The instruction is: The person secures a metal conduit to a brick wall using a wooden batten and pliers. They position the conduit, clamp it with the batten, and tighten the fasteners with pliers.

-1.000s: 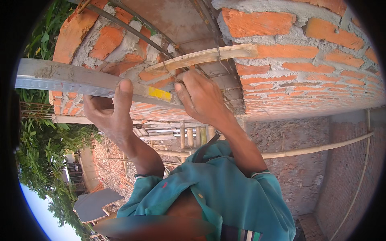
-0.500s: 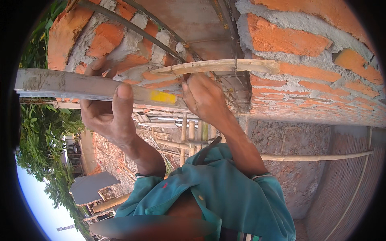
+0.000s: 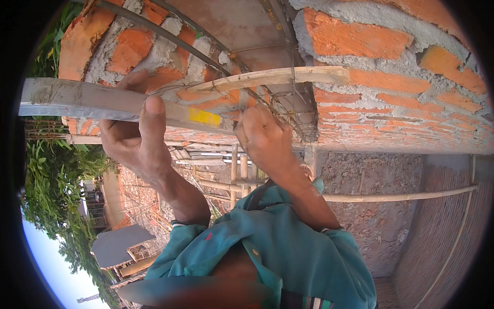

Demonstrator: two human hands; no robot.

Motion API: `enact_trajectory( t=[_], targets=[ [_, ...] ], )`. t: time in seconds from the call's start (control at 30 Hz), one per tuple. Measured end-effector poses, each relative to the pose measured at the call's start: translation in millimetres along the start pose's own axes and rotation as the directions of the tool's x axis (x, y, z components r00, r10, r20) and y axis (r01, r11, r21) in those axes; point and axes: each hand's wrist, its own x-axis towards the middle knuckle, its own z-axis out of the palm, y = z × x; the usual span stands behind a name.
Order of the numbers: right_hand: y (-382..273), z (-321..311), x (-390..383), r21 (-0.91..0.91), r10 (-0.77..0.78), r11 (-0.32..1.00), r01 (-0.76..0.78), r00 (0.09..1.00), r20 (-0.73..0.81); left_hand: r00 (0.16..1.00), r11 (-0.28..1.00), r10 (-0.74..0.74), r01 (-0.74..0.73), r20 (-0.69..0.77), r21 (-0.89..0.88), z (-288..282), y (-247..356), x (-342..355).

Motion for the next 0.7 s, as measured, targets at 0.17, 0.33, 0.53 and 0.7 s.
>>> enact_trajectory(
  t=[0.17,0.33,0.53,0.7],
  targets=[
    [4.2,7.1,-16.4,-0.065,0.092,0.994,-0.092,0.996,0.002,0.998,0.998,-0.037,0.035,0.050,0.042,-5.1,0.7,0.4],
    [10.4,-10.8,-55.0,-0.134,0.099,0.987,-0.089,0.993,0.068,0.999,0.999,-0.005,0.003,0.039,0.039,-0.9,0.5,-2.8],
    [29.4,-4.0,-61.2,-0.102,-0.003,0.995,0.004,1.000,0.013,0.999,0.998,-0.005,0.003,0.037,0.069,2.3,-1.7,-0.7],
    [39.1,11.6,-62.0,-0.139,-0.092,0.987,0.084,0.994,-0.056,0.998,0.999,-0.002,-0.001,0.061,0.048,-3.1,-2.0,1.0]
  ],
)
